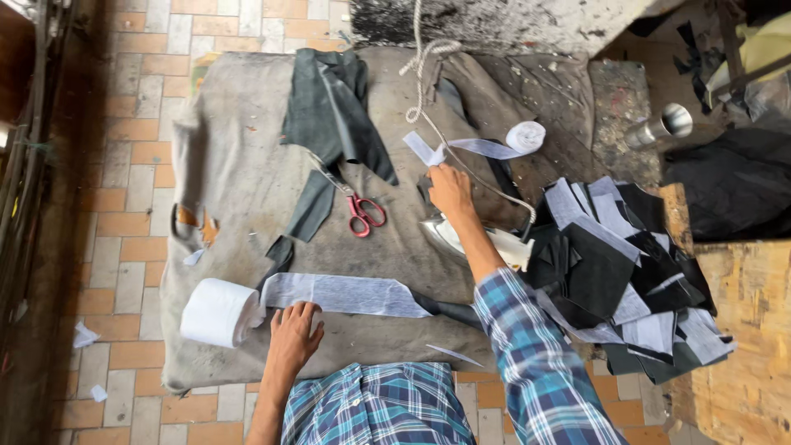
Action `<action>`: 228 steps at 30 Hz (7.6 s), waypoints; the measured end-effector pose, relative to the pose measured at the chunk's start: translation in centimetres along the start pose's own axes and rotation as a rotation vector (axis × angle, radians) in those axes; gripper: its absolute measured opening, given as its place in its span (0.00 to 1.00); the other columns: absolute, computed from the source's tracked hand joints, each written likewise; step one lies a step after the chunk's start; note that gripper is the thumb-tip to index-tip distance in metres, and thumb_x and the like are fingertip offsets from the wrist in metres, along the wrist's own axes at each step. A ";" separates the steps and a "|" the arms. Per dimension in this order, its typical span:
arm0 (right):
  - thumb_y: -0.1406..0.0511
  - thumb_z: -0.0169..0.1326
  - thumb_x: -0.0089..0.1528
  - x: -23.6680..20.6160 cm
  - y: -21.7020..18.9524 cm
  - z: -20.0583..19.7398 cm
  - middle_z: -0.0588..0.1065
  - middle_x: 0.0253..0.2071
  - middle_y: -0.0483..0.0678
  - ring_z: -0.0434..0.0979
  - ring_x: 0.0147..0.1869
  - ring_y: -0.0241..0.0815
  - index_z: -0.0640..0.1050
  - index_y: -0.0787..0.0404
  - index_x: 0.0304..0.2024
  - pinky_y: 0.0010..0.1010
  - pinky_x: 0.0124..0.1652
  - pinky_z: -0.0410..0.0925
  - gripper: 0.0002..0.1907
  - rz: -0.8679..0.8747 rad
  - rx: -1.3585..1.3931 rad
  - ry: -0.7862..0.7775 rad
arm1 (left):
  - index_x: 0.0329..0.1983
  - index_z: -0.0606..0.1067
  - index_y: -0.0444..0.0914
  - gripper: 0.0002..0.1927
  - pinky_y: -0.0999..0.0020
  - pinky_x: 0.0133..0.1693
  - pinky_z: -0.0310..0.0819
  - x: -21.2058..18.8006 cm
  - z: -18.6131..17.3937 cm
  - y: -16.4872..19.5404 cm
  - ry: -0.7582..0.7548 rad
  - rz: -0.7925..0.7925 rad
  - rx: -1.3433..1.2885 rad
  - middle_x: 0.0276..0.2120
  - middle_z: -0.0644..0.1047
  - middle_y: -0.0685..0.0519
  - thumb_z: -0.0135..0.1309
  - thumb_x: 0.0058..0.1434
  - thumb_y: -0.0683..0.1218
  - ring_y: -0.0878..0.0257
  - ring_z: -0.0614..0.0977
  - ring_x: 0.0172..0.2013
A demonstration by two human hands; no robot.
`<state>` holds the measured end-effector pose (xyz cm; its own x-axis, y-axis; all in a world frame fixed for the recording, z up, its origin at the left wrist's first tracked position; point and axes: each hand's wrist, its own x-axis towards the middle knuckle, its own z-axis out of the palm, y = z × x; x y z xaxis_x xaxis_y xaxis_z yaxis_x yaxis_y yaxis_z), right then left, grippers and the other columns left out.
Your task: The person pulls a strip of white fusible interfacing from a roll, lays it over a dark fabric piece on a padded table, and presses it with a clothes iron. They repeat the cycle for successive fabric pieces, smoothing the strip flat before and after ironing.
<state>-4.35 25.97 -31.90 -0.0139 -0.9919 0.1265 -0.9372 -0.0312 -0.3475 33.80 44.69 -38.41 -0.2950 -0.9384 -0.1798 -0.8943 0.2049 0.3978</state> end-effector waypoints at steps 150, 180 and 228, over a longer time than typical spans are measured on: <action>0.58 0.77 0.39 -26.6 -1.1 -7.1 0.65 0.53 0.49 0.69 0.57 0.53 0.67 0.50 0.60 0.43 0.51 0.67 0.49 0.212 0.329 -0.890 | 0.62 0.69 0.44 0.33 0.42 0.64 0.57 -0.5 -0.8 -0.8 -0.229 0.402 -0.143 0.47 0.79 0.54 0.66 0.53 0.51 0.55 0.78 0.51; 0.56 0.53 0.66 -22.4 -7.5 3.5 0.79 0.43 0.64 0.81 0.51 0.61 0.64 0.36 0.70 0.47 0.51 0.71 0.29 0.367 0.239 -0.851 | 0.62 0.70 0.54 0.31 0.56 0.35 0.80 0.1 3.7 -3.0 -0.448 -0.016 -0.068 0.35 0.81 0.49 0.63 0.54 0.56 0.51 0.86 0.36; 0.72 0.65 0.51 -37.0 3.9 -0.9 0.73 0.47 0.50 0.76 0.48 0.50 0.79 0.56 0.42 0.38 0.46 0.70 0.17 0.659 0.086 -0.096 | 0.50 0.79 0.43 0.22 0.56 0.34 0.68 -0.2 -11.7 -3.3 -0.115 0.366 -0.571 0.32 0.68 0.49 0.55 0.54 0.30 0.53 0.74 0.31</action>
<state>-7.81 62.68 -37.09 -0.5386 -0.8135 -0.2195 -0.7122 0.5787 -0.3973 40.75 40.95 -29.14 -0.6062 -0.7949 -0.0258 -0.4224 0.2943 0.8573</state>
